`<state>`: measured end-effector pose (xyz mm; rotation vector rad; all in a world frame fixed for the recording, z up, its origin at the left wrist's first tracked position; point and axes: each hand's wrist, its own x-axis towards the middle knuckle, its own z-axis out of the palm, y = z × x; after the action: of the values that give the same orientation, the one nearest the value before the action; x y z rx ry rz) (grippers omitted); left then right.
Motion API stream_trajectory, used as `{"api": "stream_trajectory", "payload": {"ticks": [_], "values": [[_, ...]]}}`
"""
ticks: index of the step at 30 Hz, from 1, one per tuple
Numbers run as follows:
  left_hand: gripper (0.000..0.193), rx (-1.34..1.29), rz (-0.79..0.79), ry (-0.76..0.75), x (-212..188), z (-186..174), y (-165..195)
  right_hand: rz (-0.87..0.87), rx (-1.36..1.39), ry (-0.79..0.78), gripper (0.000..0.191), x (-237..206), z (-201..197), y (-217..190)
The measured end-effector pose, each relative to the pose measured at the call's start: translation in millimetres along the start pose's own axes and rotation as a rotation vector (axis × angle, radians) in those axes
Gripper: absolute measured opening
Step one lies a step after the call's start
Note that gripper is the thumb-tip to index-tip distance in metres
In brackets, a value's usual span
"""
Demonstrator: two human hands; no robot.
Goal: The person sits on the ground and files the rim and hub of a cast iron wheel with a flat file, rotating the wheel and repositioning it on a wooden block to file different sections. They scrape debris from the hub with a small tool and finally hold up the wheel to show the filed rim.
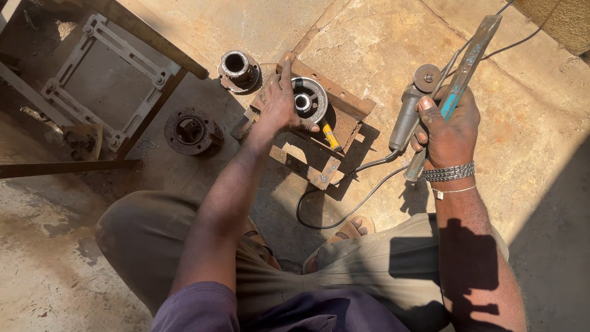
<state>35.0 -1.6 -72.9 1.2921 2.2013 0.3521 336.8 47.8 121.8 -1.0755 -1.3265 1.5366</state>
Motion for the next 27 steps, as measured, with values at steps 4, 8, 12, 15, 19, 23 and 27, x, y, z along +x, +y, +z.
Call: {"api": "stream_trajectory", "payload": {"ticks": [4,8,12,15,19,23,27], "values": [[0.176,-0.117,0.034,0.318,-46.8,12.9,-30.5,-0.022,0.015,-0.012,0.02,-1.9,-5.4,-1.6],[0.172,-0.05,-0.104,0.34,-57.3,30.1,-32.4,-0.028,-0.006,-0.02,0.021,-2.3,-5.1,-2.4],[0.158,0.025,-0.109,0.322,-56.6,36.4,-12.3,-0.063,0.016,-0.061,0.021,-2.9,-1.0,-2.7],[0.15,0.02,-0.154,0.251,-52.9,31.1,5.0,-0.074,0.01,-0.08,0.02,-4.2,1.0,-3.1],[0.158,-0.039,-0.155,0.226,-41.2,15.8,8.6,-0.069,-0.007,-0.068,0.02,-6.8,2.1,-5.4],[0.152,-0.087,-0.041,0.187,-38.0,6.9,-10.4,-0.066,0.005,-0.073,0.02,-8.9,5.6,-9.1],[0.15,0.032,0.106,0.303,-38.5,6.2,-24.6,-0.047,0.01,-0.09,0.03,-10.2,12.2,-10.9]]}}
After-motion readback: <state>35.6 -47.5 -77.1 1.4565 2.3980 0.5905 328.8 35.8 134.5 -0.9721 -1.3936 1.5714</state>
